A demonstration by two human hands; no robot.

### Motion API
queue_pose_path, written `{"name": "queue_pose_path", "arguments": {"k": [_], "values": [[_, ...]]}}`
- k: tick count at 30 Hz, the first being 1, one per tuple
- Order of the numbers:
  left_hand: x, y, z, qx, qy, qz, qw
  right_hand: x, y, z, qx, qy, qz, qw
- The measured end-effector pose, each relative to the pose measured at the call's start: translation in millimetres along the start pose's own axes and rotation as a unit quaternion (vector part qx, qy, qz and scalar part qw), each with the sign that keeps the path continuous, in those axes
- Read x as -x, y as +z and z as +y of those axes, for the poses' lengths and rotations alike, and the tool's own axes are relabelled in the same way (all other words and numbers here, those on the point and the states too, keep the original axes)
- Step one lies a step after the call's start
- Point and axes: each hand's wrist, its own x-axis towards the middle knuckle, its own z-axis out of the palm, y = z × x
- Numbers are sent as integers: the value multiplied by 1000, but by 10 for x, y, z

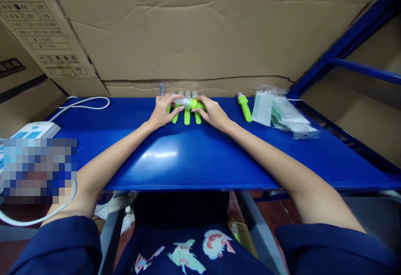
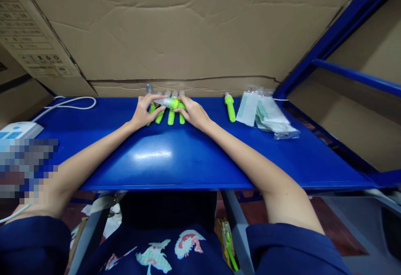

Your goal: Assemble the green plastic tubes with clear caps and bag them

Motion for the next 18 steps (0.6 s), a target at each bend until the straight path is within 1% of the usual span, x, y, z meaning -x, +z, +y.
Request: {"name": "queue_pose_path", "arguments": {"k": [3,7,11,14,18], "values": [[-5,1,-31,9,6,-5,1000,20,-21,-54,31,26,-29,999],[-1,-10,-79,13,-14,-34,999,25,-47,-57,29,-8,-52,998],[15,-15,-108,9,-33,-58,998,26,-46,60,26,-29,-51,998],[26,-2,-122,1,-35,-57,998,30,-55,117,65,-31,-55,996],[27,8,-146,-2,-26,-43,999,27,-74,47,114,-44,-49,991]]}}
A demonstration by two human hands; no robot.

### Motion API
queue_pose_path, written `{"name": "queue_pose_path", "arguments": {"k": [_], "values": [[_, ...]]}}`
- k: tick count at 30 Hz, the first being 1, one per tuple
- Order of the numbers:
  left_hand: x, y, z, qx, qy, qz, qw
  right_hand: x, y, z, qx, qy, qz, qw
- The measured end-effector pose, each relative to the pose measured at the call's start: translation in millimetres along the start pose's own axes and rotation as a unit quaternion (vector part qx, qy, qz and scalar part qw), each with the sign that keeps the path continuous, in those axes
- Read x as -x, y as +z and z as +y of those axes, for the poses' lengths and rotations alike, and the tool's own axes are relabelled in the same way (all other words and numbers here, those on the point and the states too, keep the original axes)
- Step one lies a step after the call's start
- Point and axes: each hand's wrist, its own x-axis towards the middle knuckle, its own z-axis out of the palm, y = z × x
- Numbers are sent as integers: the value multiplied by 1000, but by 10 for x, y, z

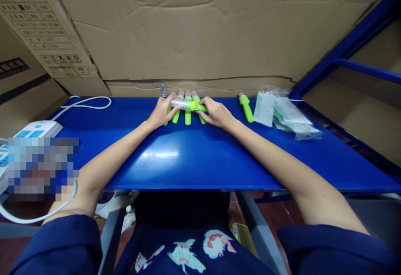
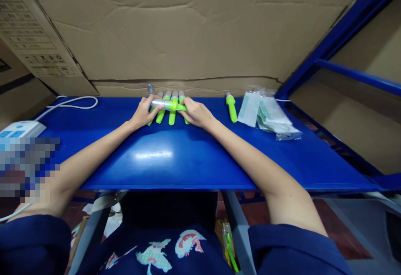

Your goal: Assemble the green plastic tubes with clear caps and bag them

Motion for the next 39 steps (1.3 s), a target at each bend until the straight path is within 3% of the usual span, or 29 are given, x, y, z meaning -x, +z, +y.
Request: {"name": "queue_pose_path", "arguments": {"k": [8,18,25,32,39], "values": [[-17,-21,4,-15,56,3,998,-54,-102,-127,66,61,-11,996],[-13,-37,28,15,47,33,998,-40,20,-44,-66,13,-10,998],[-38,-56,51,-5,33,54,998,-14,10,-105,-67,2,5,998],[-39,-59,30,-12,31,74,997,-10,21,-212,-47,31,-5,998],[-19,-93,97,-35,43,49,997,-52,11,-202,-173,83,-18,981]]}}
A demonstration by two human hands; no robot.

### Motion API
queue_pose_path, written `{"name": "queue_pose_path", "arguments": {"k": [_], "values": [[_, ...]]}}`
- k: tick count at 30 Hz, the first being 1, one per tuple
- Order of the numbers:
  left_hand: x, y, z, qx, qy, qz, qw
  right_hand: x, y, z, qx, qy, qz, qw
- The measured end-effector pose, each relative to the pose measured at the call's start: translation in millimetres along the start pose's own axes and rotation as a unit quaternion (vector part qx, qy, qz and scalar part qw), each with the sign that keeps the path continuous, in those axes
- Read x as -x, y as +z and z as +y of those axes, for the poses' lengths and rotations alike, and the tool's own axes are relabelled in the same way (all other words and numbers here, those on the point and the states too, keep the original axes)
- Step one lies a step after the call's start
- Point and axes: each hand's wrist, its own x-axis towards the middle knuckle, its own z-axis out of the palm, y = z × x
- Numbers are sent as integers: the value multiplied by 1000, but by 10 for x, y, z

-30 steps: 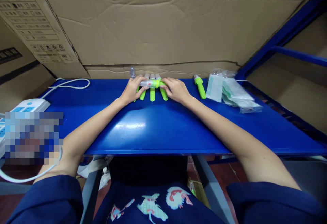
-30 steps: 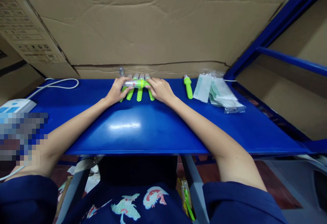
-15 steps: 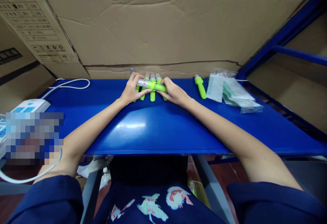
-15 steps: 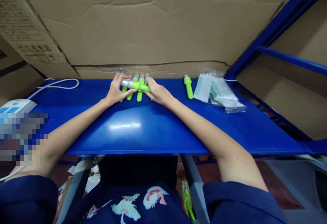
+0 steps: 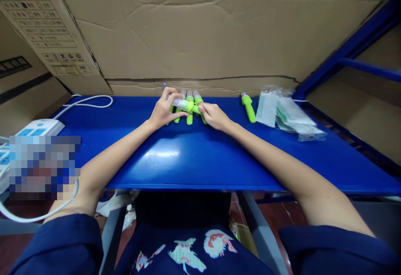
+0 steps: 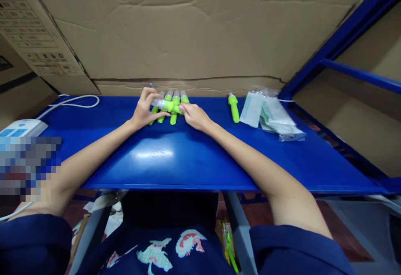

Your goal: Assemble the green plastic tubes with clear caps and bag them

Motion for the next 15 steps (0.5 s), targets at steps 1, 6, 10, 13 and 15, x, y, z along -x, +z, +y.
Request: {"name": "queue_pose_path", "arguments": {"k": [1,6,10,13,15], "values": [[0,-7,1,-9,-1,-7,1000,-2,-10,-16,-30,6,-5,1000],[9,-16,-52,-46,7,-25,999,2,-55,-129,-117,31,-36,992],[24,1,-115,-64,7,-17,998,-11,-61,-181,-113,43,-12,993],[31,12,-138,-75,-6,-9,997,-22,-56,-172,-100,23,4,995],[32,20,-143,-76,-15,-3,997,-21,-54,-160,-79,-2,12,997]]}}
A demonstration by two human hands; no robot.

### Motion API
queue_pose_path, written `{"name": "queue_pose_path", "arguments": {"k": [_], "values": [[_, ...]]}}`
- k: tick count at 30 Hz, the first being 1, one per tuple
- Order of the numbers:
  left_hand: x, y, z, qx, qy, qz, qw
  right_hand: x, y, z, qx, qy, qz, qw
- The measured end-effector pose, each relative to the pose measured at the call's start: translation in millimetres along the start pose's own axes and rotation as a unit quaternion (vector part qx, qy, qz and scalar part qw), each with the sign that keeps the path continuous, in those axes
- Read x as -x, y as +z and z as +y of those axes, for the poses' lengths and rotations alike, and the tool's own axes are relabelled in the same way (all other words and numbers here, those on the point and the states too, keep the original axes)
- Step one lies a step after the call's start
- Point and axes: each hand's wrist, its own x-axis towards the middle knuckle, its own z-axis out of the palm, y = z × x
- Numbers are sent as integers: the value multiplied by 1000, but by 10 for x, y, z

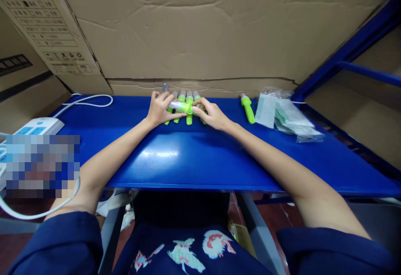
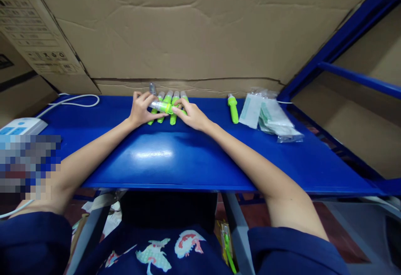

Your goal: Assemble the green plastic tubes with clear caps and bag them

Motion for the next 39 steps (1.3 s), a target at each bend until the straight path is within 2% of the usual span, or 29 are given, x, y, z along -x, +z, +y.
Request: {"name": "queue_pose_path", "arguments": {"k": [3,7,10,14,17,24,30,35,39], "values": [[0,15,-5,9,-14,9,1000,17,4,-4,85,-36,-6,996],[-1,39,-41,24,-33,20,999,33,23,-21,213,-60,-16,975],[-8,55,-99,27,-52,39,998,20,15,15,246,-49,18,968],[-17,62,-219,21,-88,86,992,-10,-55,135,233,-30,105,966],[-10,60,-304,18,-108,109,988,-25,-105,240,191,-43,132,972],[17,70,-316,34,-100,100,989,-7,-128,387,162,-69,121,977],[7,40,-252,43,-130,86,987,19,-120,404,175,-77,123,974],[4,31,-254,53,-115,75,989,25,-119,423,178,-53,106,977],[4,28,-266,40,-96,70,992,22,-124,379,144,-5,86,986]]}}
